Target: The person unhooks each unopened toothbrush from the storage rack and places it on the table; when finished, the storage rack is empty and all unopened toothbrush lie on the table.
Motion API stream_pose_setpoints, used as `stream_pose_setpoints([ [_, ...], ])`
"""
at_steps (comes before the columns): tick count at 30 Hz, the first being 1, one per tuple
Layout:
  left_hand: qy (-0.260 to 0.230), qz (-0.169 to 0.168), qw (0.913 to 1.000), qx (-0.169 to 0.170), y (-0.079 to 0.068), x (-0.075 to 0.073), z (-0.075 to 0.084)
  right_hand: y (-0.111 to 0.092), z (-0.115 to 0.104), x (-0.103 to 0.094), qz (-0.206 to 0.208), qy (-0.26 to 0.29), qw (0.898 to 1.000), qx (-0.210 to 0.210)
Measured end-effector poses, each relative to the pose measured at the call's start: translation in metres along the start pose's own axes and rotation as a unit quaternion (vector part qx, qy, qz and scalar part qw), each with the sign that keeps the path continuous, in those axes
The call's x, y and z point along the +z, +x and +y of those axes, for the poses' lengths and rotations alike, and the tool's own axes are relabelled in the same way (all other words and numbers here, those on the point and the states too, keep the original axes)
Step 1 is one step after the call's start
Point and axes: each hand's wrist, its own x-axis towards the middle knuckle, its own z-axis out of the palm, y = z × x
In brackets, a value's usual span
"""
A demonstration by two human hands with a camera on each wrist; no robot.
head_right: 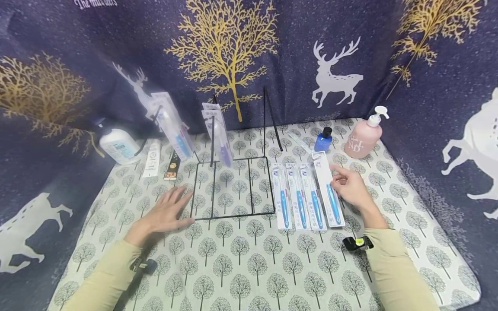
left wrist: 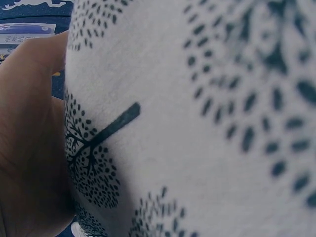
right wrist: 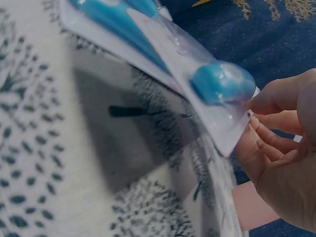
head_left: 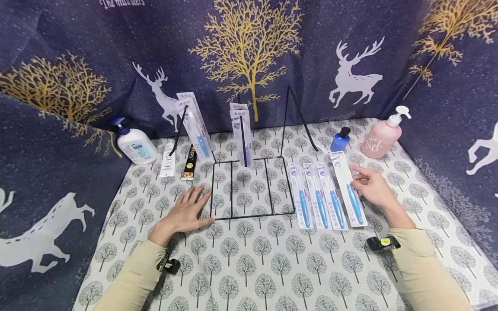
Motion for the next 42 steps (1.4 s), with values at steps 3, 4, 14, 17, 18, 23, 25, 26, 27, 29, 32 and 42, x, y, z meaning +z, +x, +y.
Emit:
stream_pose_setpoints([
  [3,0.000,-0.001,1.0000,0.000,0.000,0.000,0.000,0.001,0.004,0.002,-0.008,-0.014,1.000,0.011],
  [4,0.000,-0.001,1.0000,-0.001,0.000,0.000,0.000,0.002,0.006,0.002,-0.009,-0.019,1.000,0.015],
  [14,-0.004,-0.003,1.0000,-0.002,0.000,0.000,0.000,0.006,0.016,0.006,-0.014,-0.085,0.996,0.036],
  [17,-0.002,-0.003,1.0000,-0.001,0.000,0.000,0.000,0.006,0.014,0.007,-0.014,-0.114,0.993,0.036],
  [18,-0.001,-0.003,1.0000,-0.001,0.000,0.000,-0.001,0.006,0.014,0.007,-0.013,-0.122,0.992,0.035],
  [23,-0.001,-0.005,1.0000,-0.002,0.000,0.000,0.000,0.006,0.006,0.006,-0.010,-0.167,0.986,0.026],
  [25,0.000,-0.006,1.0000,-0.003,0.000,0.000,0.000,0.006,0.004,0.006,-0.007,-0.190,0.982,0.019],
  [26,0.000,-0.006,1.0000,-0.003,0.000,0.000,0.000,0.006,0.002,0.006,-0.005,-0.203,0.979,0.016],
  [27,0.002,-0.007,1.0000,-0.003,0.000,0.000,0.000,0.006,0.002,0.006,-0.001,-0.216,0.976,0.014],
  [29,0.002,-0.006,1.0000,-0.003,0.000,0.000,-0.001,0.006,0.000,0.007,0.005,-0.234,0.972,0.013],
  [32,0.001,-0.005,1.0000,-0.002,0.000,0.001,-0.001,0.006,-0.004,0.008,0.017,-0.266,0.964,0.010],
  [42,-0.005,-0.004,1.0000,-0.005,-0.001,-0.002,0.000,0.009,-0.012,0.011,0.008,-0.302,0.951,0.056],
])
